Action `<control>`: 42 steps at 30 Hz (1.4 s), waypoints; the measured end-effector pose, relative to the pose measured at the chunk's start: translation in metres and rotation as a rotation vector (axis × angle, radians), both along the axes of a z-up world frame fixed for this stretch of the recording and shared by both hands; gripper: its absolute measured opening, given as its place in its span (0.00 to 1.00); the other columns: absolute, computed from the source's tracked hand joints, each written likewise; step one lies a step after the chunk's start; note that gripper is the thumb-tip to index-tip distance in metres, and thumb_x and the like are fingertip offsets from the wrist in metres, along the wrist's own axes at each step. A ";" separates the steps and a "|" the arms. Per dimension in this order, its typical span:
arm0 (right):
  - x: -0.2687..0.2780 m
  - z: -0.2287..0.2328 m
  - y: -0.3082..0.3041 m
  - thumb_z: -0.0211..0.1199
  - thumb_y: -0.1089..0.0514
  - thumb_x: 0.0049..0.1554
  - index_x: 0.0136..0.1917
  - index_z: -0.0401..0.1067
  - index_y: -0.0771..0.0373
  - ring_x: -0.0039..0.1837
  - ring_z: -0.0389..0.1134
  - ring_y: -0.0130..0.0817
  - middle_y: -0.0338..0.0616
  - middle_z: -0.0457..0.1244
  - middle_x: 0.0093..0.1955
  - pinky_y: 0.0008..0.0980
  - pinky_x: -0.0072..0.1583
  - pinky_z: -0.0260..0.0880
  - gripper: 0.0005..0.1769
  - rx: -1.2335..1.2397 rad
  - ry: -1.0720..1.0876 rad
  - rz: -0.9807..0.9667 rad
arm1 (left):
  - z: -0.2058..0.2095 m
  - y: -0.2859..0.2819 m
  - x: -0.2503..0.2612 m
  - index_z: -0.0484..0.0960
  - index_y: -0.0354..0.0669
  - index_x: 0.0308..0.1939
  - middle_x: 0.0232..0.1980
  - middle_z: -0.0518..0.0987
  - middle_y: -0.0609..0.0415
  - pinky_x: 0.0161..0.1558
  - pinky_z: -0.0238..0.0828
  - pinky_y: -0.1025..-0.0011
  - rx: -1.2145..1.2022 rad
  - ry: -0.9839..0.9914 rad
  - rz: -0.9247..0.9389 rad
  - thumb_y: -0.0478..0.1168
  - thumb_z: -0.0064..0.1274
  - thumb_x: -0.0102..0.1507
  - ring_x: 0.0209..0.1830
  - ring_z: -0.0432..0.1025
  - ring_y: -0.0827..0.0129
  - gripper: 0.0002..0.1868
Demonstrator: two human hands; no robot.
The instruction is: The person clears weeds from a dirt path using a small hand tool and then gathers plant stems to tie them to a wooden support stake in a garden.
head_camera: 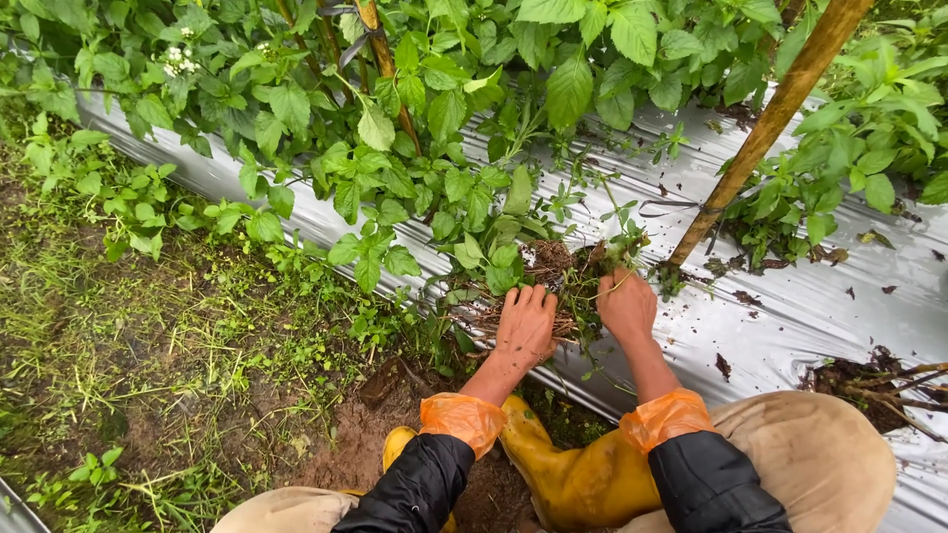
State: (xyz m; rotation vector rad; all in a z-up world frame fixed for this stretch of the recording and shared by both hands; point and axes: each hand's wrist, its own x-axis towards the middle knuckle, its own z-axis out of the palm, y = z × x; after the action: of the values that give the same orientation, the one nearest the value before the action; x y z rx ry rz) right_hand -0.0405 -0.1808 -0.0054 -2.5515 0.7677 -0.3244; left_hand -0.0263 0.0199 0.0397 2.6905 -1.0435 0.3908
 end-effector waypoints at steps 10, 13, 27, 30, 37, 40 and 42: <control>-0.008 0.074 0.081 0.55 0.46 0.66 0.50 0.76 0.68 0.46 0.74 0.63 0.63 0.68 0.40 0.58 0.46 0.76 0.21 -0.051 -0.099 0.128 | -0.038 0.023 0.027 0.68 0.46 0.46 0.46 0.63 0.52 0.64 0.55 0.57 -0.029 0.096 -0.080 0.41 0.65 0.41 0.49 0.60 0.61 0.32; -0.004 0.069 0.081 0.52 0.29 0.65 0.56 0.70 0.73 0.54 0.72 0.70 0.70 0.69 0.47 0.68 0.56 0.72 0.39 0.070 0.075 -0.032 | -0.021 0.038 0.023 0.68 0.45 0.45 0.46 0.61 0.51 0.67 0.54 0.56 -0.041 0.067 -0.093 0.40 0.63 0.47 0.48 0.59 0.60 0.26; 0.003 0.055 0.102 0.53 0.65 0.64 0.58 0.73 0.83 0.72 0.61 0.71 0.76 0.63 0.64 0.64 0.64 0.72 0.17 0.067 -0.038 0.469 | -0.044 0.082 0.046 0.72 0.42 0.59 0.58 0.72 0.46 0.74 0.61 0.55 0.071 0.044 -0.457 0.52 0.72 0.50 0.66 0.66 0.52 0.39; 0.016 0.003 0.088 0.51 0.61 0.61 0.57 0.75 0.66 0.54 0.70 0.57 0.56 0.65 0.50 0.53 0.48 0.76 0.15 -0.190 -0.097 0.564 | -0.034 0.085 0.032 0.71 0.44 0.63 0.59 0.74 0.47 0.80 0.50 0.53 0.033 -0.160 -0.359 0.55 0.74 0.48 0.68 0.67 0.55 0.44; 0.013 -0.008 0.090 0.52 0.60 0.63 0.45 0.77 0.75 0.64 0.66 0.67 0.61 0.65 0.58 0.62 0.61 0.72 0.17 0.014 0.026 0.778 | -0.042 0.096 0.037 0.65 0.46 0.69 0.74 0.68 0.48 0.83 0.33 0.41 0.048 -0.151 -0.336 0.56 0.77 0.42 0.82 0.53 0.56 0.56; 0.008 -0.006 0.091 0.55 0.59 0.60 0.42 0.76 0.76 0.68 0.63 0.70 0.69 0.63 0.62 0.64 0.65 0.69 0.16 0.118 0.101 0.809 | -0.052 0.101 0.040 0.68 0.47 0.67 0.66 0.74 0.47 0.82 0.36 0.40 -0.078 -0.073 -0.364 0.51 0.79 0.38 0.77 0.60 0.53 0.56; 0.004 0.019 0.097 0.57 0.58 0.59 0.35 0.74 0.73 0.58 0.68 0.70 0.67 0.66 0.54 0.65 0.59 0.72 0.17 0.192 0.058 0.766 | -0.053 0.099 0.043 0.69 0.52 0.67 0.58 0.76 0.51 0.82 0.38 0.43 -0.112 -0.062 -0.321 0.51 0.79 0.38 0.70 0.67 0.56 0.56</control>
State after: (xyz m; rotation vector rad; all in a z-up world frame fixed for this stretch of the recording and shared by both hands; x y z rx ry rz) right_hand -0.0363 -0.0841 0.0131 -2.4571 -0.1860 0.0741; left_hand 0.0171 0.1194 -0.0129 2.3726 -1.3988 0.4574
